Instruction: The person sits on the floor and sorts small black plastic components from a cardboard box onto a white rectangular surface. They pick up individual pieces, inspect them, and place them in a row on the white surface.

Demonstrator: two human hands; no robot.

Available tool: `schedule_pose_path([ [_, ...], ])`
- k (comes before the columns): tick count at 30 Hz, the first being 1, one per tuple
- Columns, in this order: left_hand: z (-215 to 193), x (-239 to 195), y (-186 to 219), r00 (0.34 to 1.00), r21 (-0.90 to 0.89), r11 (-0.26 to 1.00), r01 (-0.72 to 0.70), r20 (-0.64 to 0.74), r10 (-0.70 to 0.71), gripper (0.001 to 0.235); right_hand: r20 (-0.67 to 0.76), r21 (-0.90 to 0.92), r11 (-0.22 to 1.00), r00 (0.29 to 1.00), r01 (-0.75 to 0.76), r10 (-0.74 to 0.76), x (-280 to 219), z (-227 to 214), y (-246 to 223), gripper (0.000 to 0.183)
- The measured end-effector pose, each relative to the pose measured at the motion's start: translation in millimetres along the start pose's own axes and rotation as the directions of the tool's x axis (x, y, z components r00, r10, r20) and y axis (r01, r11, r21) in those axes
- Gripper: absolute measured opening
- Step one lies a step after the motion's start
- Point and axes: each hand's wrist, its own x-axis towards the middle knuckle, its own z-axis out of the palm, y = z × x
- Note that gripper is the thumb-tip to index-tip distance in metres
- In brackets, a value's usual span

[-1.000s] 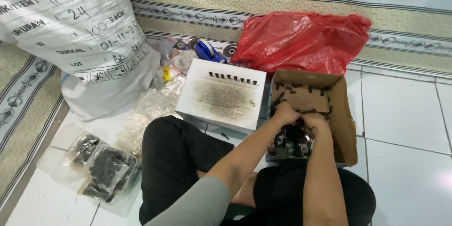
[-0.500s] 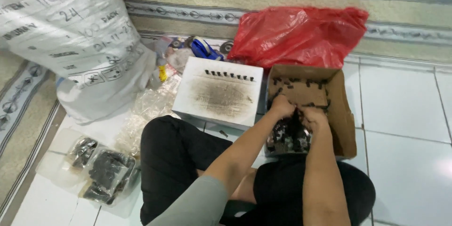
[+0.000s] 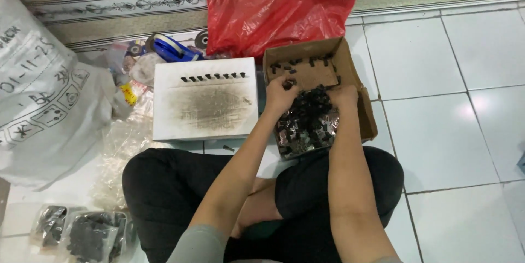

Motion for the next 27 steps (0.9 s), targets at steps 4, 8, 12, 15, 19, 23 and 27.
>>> schedule_pose_path([
  [4, 1, 9, -8, 1.0, -0.014, 1.0, 0.0, 0.014, 0.0, 0.051, -0.022, 0.068, 0.994, 0.996, -0.086, 0.087, 32, 12, 32, 0.021],
  [8, 8, 20, -32, 0.998, 0.145, 0.989, -0.035, 0.062, 0.027, 0.048, 0.04, -0.222, 0.975, 0.999, 0.007, 0.002, 67, 37, 75, 0.025],
  [12, 20, 26, -66, 0.977, 0.605, 0.782, -0.152, 0.213, 0.025, 0.034, 0.16, -0.475, 0.878, 0.987, 0.055, 0.024, 34, 16, 43, 0.026],
  [15, 34, 41, -96, 0.951, 0.672, 0.687, -0.276, 0.293, 0.095, 0.032, 0.139, -0.222, 0.955, 0.963, -0.195, 0.229, -11, -5, 5, 0.026],
  [19, 29, 38, -83, 0.927, 0.693, 0.653, -0.305, 0.373, 0.037, 0.038, 0.182, -0.24, 0.941, 0.941, -0.24, 0.286, -5, 8, -2, 0.032],
  [23, 21, 24, -68, 0.897, 0.593, 0.76, -0.268, 0.441, -0.028, 0.041, 0.279, -0.22, 0.957, 0.928, -0.188, 0.246, 16, 25, 14, 0.029],
  [27, 11, 30, -54, 0.904, 0.417, 0.891, -0.18, 0.427, -0.018, 0.036, 0.328, 0.086, 0.973, 0.928, -0.214, 0.175, -44, -19, -65, 0.043],
])
